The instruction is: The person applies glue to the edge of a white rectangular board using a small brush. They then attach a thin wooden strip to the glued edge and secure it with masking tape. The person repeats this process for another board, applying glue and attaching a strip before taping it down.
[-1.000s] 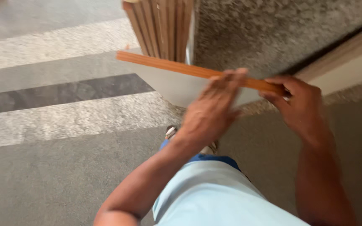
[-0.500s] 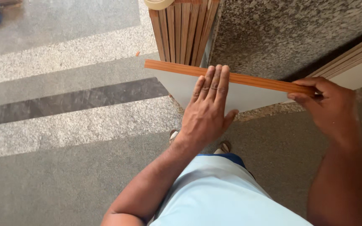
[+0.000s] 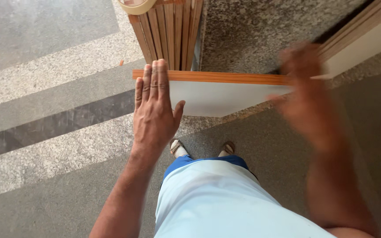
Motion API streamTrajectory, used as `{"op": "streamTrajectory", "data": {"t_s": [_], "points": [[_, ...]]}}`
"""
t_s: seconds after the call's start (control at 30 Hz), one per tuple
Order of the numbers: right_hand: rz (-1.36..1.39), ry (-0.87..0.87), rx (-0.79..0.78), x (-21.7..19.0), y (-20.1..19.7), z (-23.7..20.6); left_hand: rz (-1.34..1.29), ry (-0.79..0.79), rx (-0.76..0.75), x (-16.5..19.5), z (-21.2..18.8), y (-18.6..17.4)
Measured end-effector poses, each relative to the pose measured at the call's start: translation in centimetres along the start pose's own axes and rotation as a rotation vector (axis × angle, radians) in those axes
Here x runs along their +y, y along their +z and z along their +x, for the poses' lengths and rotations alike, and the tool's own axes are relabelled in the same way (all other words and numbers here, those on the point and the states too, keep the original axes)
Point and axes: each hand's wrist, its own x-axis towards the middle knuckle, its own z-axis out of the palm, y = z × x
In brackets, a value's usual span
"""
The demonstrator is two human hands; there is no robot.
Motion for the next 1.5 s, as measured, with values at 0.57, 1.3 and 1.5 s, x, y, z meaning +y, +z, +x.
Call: {"op": "streamTrajectory", "data": {"t_s": [0.57, 1.3, 1.5], "points": [[-0.263, 0.131, -0.186, 0.3, 1.0, -4.0, 0.013, 0.007, 0.048, 0.7, -0.4, -0.4], [-0.348, 0.270, -0.297, 0.1, 0.7, -3.2, -0.046, -0.033, 0.037, 1.4, -0.3, -0.2], [-0.403, 0.030, -0.315, -3.6, 5.1, -1.3, -0.071, 0.356, -0.065, 10.3, 1.2, 1.5]]}}
